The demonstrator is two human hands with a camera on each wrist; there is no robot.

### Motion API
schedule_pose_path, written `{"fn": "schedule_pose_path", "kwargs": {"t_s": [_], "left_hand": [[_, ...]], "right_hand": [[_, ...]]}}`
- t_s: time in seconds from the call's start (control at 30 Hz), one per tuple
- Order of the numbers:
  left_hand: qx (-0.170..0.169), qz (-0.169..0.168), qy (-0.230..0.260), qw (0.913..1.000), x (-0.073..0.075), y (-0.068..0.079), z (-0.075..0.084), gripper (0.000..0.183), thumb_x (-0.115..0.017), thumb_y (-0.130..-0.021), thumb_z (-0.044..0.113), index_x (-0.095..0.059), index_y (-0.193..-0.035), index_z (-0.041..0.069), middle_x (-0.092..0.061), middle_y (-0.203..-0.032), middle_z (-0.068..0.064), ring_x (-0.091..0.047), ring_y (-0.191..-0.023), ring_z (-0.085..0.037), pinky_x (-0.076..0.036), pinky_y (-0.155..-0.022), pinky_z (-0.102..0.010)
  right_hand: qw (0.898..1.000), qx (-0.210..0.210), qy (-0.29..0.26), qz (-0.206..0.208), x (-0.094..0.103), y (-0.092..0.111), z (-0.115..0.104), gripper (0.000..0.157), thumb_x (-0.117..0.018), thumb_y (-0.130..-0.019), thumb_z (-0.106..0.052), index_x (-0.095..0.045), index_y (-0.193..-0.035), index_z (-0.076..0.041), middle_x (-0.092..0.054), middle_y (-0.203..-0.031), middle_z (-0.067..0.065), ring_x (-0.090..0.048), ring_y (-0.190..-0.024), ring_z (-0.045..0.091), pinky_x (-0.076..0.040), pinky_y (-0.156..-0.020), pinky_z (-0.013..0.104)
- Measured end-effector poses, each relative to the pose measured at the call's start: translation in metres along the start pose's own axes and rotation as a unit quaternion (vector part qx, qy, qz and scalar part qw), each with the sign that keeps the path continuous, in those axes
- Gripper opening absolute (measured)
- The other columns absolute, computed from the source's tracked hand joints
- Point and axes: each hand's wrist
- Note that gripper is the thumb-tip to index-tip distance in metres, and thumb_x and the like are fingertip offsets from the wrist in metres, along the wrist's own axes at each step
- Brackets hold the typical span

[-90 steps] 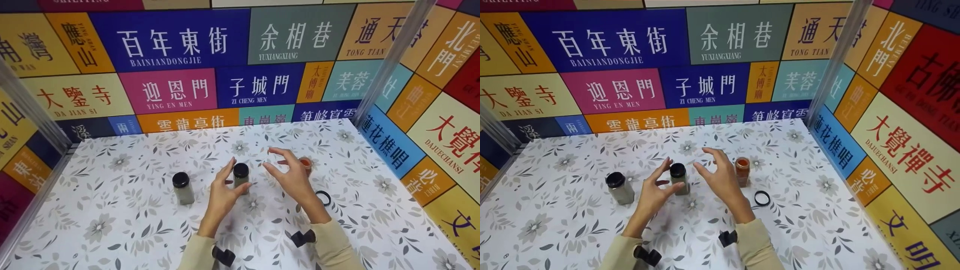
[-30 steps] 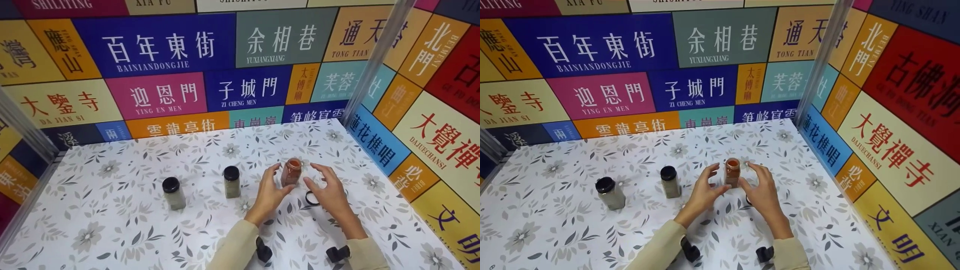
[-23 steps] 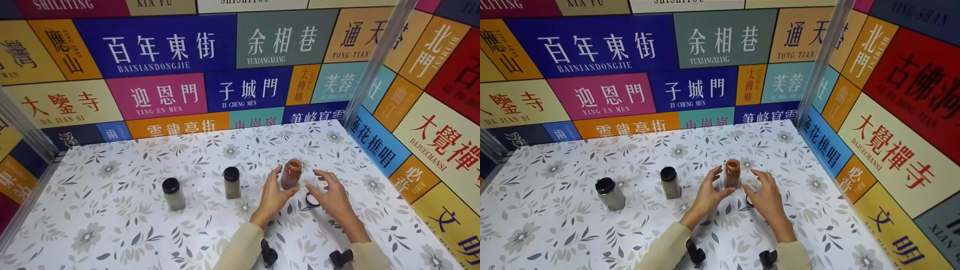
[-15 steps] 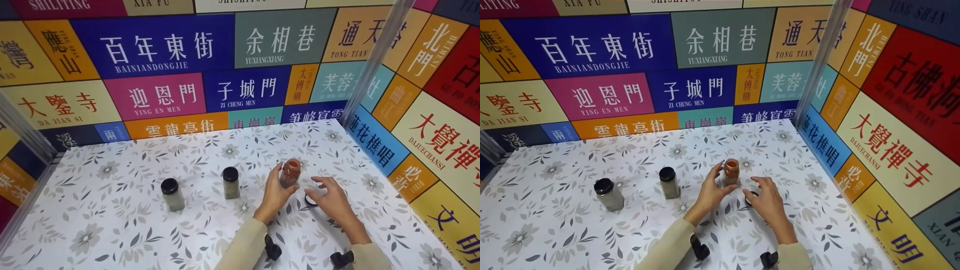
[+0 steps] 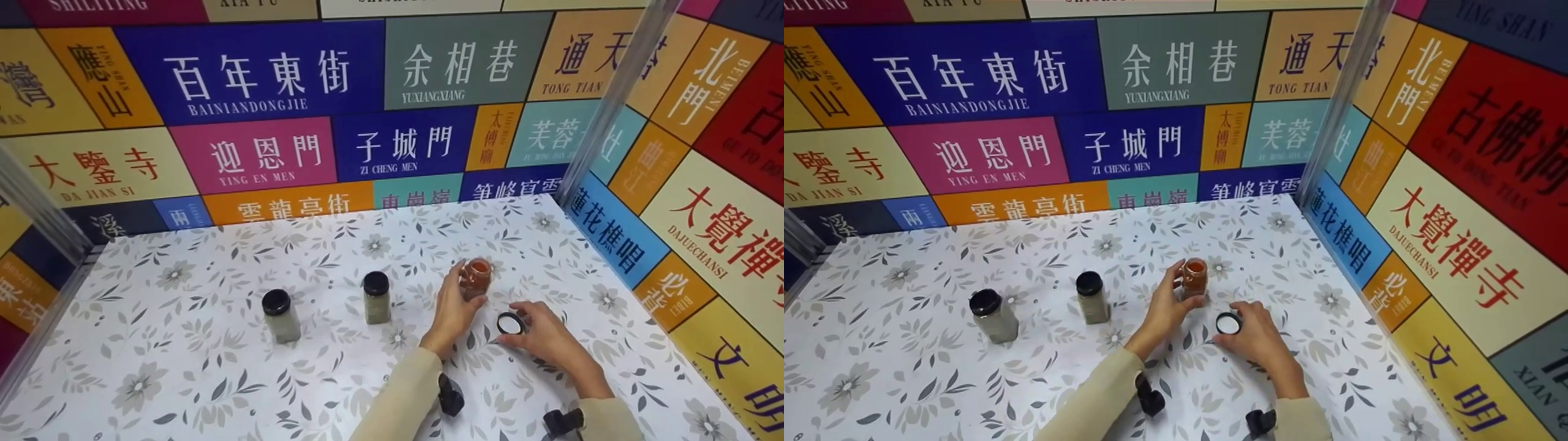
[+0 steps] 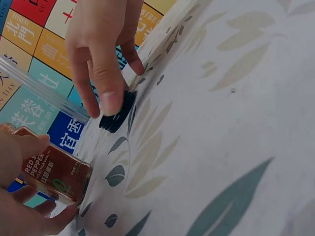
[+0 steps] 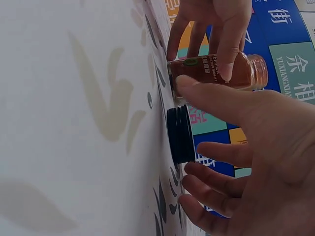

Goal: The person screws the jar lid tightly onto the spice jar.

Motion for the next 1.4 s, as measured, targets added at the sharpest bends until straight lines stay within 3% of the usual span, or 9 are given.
{"fn": "schedule_pose_path", "kwargs": {"t_s": [0.2,0.5,0.77,0.9,1.17,1.4], "left_hand": [[0.001,0.002,0.012,0.9999,0.001,-0.001,-0.003,0.061,-0.072,-0.087,0.001,-0.048,-0.143,0.006,-0.062,-0.128,-0.014,-0.065,-0.114,-0.025,-0.053,-0.104,-0.034],[0.012,-0.021,0.037,0.9990,0.000,-0.001,-0.002,0.056,-0.070,-0.088,-0.001,-0.052,-0.140,0.010,-0.061,-0.127,-0.012,-0.065,-0.115,-0.023,-0.053,-0.104,-0.031],[-0.010,-0.037,0.024,0.9990,0.000,-0.003,-0.003,0.055,-0.070,-0.087,-0.003,-0.051,-0.137,0.005,-0.061,-0.127,-0.015,-0.065,-0.117,-0.026,-0.052,-0.105,-0.033],[0.003,-0.057,0.034,0.9978,0.000,-0.006,-0.002,0.056,-0.069,-0.088,-0.002,-0.050,-0.140,0.006,-0.059,-0.132,-0.014,-0.064,-0.121,-0.025,-0.051,-0.107,-0.030],[-0.012,-0.056,0.048,0.9972,0.004,-0.008,-0.005,0.055,-0.070,-0.086,-0.004,-0.052,-0.137,0.006,-0.062,-0.130,-0.015,-0.064,-0.120,-0.027,-0.051,-0.108,-0.032],[-0.034,-0.053,0.047,0.9969,0.006,-0.009,-0.009,0.053,-0.071,-0.084,-0.006,-0.052,-0.133,0.002,-0.063,-0.127,-0.019,-0.067,-0.117,-0.030,-0.054,-0.104,-0.031]], "right_hand": [[1.000,0.016,0.007,0.001,-0.002,-0.001,0.003,0.063,-0.089,-0.073,-0.027,-0.062,-0.122,0.002,-0.063,-0.113,0.020,-0.062,-0.104,0.034,-0.051,-0.095,0.054],[1.000,0.023,0.006,0.009,-0.001,0.001,0.004,0.053,-0.086,-0.076,-0.021,-0.064,-0.119,0.001,-0.066,-0.111,0.019,-0.064,-0.105,0.036,-0.051,-0.096,0.054],[0.999,0.026,0.010,0.018,-0.001,0.001,0.001,0.050,-0.085,-0.078,-0.022,-0.066,-0.117,0.001,-0.065,-0.113,0.020,-0.063,-0.106,0.036,-0.050,-0.095,0.054],[1.000,0.011,0.019,0.019,0.001,0.001,-0.002,0.048,-0.084,-0.080,-0.024,-0.066,-0.117,0.000,-0.063,-0.114,0.019,-0.062,-0.105,0.034,-0.050,-0.096,0.053],[1.000,-0.010,-0.004,0.013,0.008,-0.004,-0.010,0.053,-0.082,-0.081,-0.024,-0.062,-0.124,-0.001,-0.062,-0.120,0.020,-0.064,-0.105,0.032,-0.053,-0.091,0.048],[0.999,0.025,-0.005,0.046,0.013,-0.008,-0.016,0.050,-0.075,-0.083,-0.011,-0.059,-0.127,0.004,-0.061,-0.126,0.024,-0.062,-0.108,0.036,-0.052,-0.093,0.049]]}}
Point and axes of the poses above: each hand's wrist, its own y-axis away from the middle knuckle, its own x-axis out of the back of the hand, z = x × y
